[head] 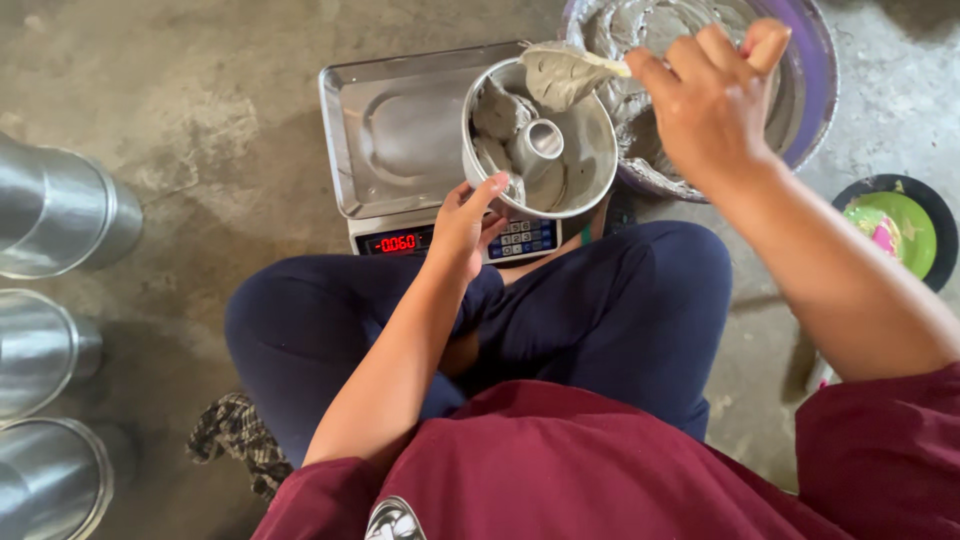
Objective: The person scoops a gray paste from a large bowl and fills metal molds placed on a digital scale. They repeatedly transfer the paste into each mold, check the weight, and set filled molds aside.
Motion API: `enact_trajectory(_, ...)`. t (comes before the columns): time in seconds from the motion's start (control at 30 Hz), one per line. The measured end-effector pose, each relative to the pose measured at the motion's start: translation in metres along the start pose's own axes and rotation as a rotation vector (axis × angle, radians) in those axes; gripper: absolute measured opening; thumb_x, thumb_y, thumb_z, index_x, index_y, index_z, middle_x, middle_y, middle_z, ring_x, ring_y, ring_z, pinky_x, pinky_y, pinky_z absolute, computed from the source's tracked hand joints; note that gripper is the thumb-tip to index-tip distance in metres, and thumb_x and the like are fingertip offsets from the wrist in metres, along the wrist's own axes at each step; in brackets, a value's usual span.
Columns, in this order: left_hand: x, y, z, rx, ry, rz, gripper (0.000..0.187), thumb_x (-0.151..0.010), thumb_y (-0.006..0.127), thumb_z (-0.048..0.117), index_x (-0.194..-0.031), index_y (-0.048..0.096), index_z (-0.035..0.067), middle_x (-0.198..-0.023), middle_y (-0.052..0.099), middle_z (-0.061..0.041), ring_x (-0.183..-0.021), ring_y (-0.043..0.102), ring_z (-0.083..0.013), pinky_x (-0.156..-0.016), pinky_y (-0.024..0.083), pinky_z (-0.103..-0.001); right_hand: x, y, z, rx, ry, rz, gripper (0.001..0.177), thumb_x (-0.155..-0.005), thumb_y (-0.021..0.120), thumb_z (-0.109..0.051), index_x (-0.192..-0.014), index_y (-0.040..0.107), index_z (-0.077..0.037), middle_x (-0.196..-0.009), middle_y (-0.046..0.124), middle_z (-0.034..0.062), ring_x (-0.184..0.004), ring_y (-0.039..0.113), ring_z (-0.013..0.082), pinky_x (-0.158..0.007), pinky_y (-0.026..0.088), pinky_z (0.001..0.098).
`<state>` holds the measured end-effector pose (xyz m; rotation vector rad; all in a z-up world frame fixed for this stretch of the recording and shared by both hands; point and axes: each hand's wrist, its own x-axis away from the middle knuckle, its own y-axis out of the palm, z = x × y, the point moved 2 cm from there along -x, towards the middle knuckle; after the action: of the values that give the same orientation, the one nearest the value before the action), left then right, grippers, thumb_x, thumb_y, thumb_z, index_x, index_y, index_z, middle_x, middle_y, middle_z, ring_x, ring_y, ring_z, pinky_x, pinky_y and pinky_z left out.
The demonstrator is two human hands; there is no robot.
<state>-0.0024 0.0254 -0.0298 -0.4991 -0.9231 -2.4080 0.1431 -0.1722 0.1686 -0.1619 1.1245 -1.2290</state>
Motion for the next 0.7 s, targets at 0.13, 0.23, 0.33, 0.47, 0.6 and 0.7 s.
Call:
enact_trajectory(0.13, 0.018, -0.006, 0.022, -0.004, 0.07, 0.01, 0.068, -0.078, 0.081, 0.032, -0.134, 0.053, 0.004, -0.116, 0.066, -0.007, -0.096, 0.067, -0.018, -0.09, 0.054, -0.034, 0.0, 0.02, 0.006, -0.001, -0.079, 0.033, 0.019, -0.097, 0.062, -0.009, -0.106, 0.07, -0.023, -0.088, 0.052, -0.0093, -0.09, 0.052, 0.0108, -0.093, 0.028, 0.0389)
enact_trajectory(0.23, 0.024, -0.013, 0.034, 0.061, 0.086, 0.0, 0.067, -0.079, 0.082, 0.032, -0.133, 0.054, 0.003, -0.115, 0.066, -0.008, -0.096, 0.068, -0.0194, -0.09, 0.058, -0.032, 0.007, 0.051, -0.006, -0.021, -0.113, 0.039, 0.026, -0.094, 0.062, -0.009, -0.112, 0.075, -0.024, -0.088, 0.054, -0.0099, -0.092, 0.054, 0.0105, -0.094, 0.029, 0.0395)
enact_trajectory(0.33, 0.02, -0.026, 0.038, 0.063, 0.062, 0.052, 0.065, -0.078, 0.082, 0.033, -0.13, 0.058, 0.004, -0.112, 0.065, -0.008, -0.092, 0.066, -0.0206, -0.085, 0.06, -0.032, 0.017, 0.088, -0.031, -0.082, -0.106, -0.003, 0.029, -0.096, 0.066, -0.01, -0.119, 0.078, -0.023, -0.091, 0.058, -0.009, -0.095, 0.056, 0.0109, -0.097, 0.029, 0.0401)
enact_trajectory(0.47, -0.011, -0.053, 0.036, 0.102, -0.008, 0.184, 0.063, -0.078, 0.082, 0.039, -0.126, 0.062, 0.004, -0.115, 0.061, -0.009, -0.093, 0.067, -0.0242, -0.078, 0.06, -0.034, 0.025, 0.132, -0.061, -0.357, 0.309, 0.026, 0.006, -0.104, 0.076, -0.019, -0.109, 0.078, -0.021, -0.088, 0.063, -0.0039, -0.088, 0.061, 0.0168, -0.095, 0.031, 0.047)
enact_trajectory(0.6, -0.056, -0.076, 0.027, 0.037, -0.024, 0.281, 0.068, -0.079, 0.084, 0.04, -0.129, 0.063, -0.002, -0.12, 0.057, -0.015, -0.093, 0.064, -0.0285, -0.079, 0.061, -0.037, 0.02, 0.177, -0.092, -1.19, 1.206, -0.007, 0.02, -0.103, 0.074, -0.021, -0.12, 0.079, -0.012, -0.085, 0.067, 0.0011, -0.071, 0.052, 0.012, -0.075, 0.034, 0.0378)
enact_trajectory(0.7, -0.076, -0.081, 0.006, 0.117, 0.01, 0.265, 0.064, -0.083, 0.079, 0.036, -0.133, 0.057, 0.002, -0.121, 0.062, -0.015, -0.095, 0.068, -0.0296, -0.081, 0.061, -0.037, 0.012, 0.185, -0.096, -1.704, 1.623, 0.041, 0.027, -0.1, 0.071, -0.017, -0.125, 0.075, -0.008, -0.09, 0.074, 0.0027, -0.068, 0.057, 0.0085, -0.059, 0.043, 0.0233)
